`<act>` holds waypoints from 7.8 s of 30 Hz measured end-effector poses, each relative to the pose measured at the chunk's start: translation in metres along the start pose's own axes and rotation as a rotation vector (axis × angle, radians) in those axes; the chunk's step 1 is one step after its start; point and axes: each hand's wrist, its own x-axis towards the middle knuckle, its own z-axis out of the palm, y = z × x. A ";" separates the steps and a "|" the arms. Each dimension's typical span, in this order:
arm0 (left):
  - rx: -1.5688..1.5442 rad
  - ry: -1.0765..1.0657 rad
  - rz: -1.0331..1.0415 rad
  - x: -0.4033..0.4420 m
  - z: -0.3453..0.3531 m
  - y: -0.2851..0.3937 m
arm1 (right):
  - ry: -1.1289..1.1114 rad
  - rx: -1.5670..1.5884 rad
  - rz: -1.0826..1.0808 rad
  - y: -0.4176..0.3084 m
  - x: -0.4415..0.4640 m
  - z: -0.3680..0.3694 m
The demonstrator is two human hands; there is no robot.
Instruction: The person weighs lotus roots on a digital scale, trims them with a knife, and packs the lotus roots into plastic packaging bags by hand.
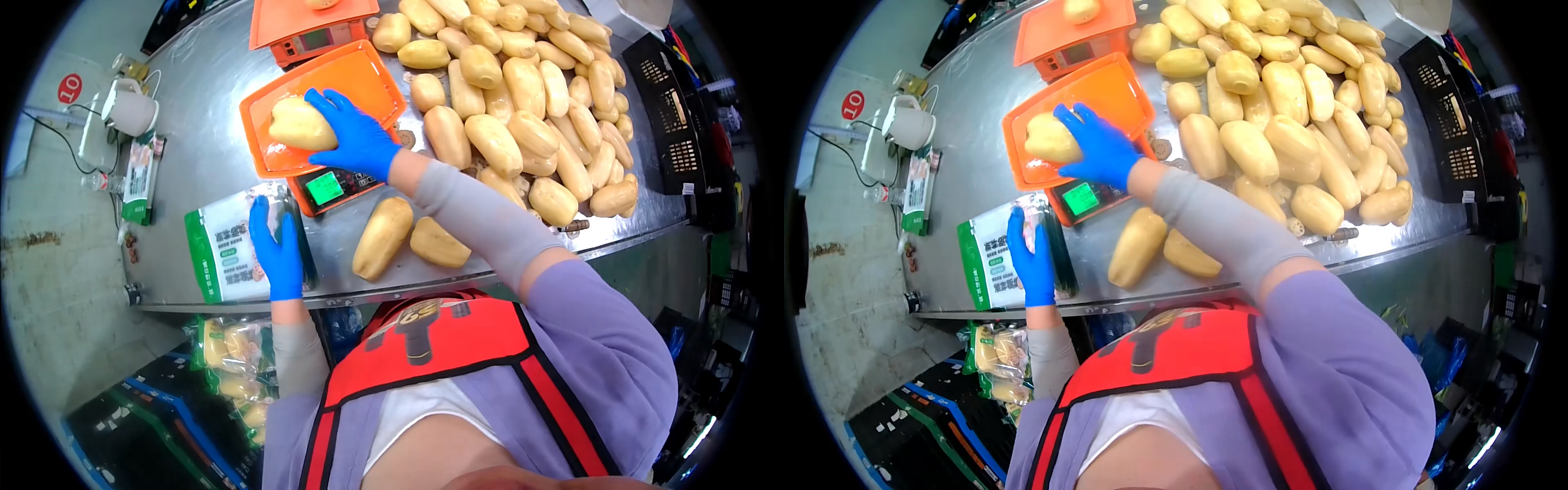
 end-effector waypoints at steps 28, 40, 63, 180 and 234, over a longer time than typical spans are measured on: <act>-0.148 -0.419 0.015 0.004 -0.007 0.083 | -0.371 0.077 -0.102 -0.080 -0.084 -0.117; -0.760 -0.649 -0.388 -0.005 0.015 0.072 | -0.286 0.268 0.048 -0.056 -0.116 -0.121; -1.408 -0.948 -0.880 -0.031 0.105 0.111 | 0.218 -0.677 0.675 0.060 -0.349 -0.260; 0.421 -0.046 -0.160 -0.076 -0.015 -0.078 | -0.624 1.768 0.979 -0.054 -0.113 -0.007; -0.238 0.130 -0.059 -0.046 -0.058 -0.031 | -0.636 1.654 0.928 -0.061 -0.061 0.120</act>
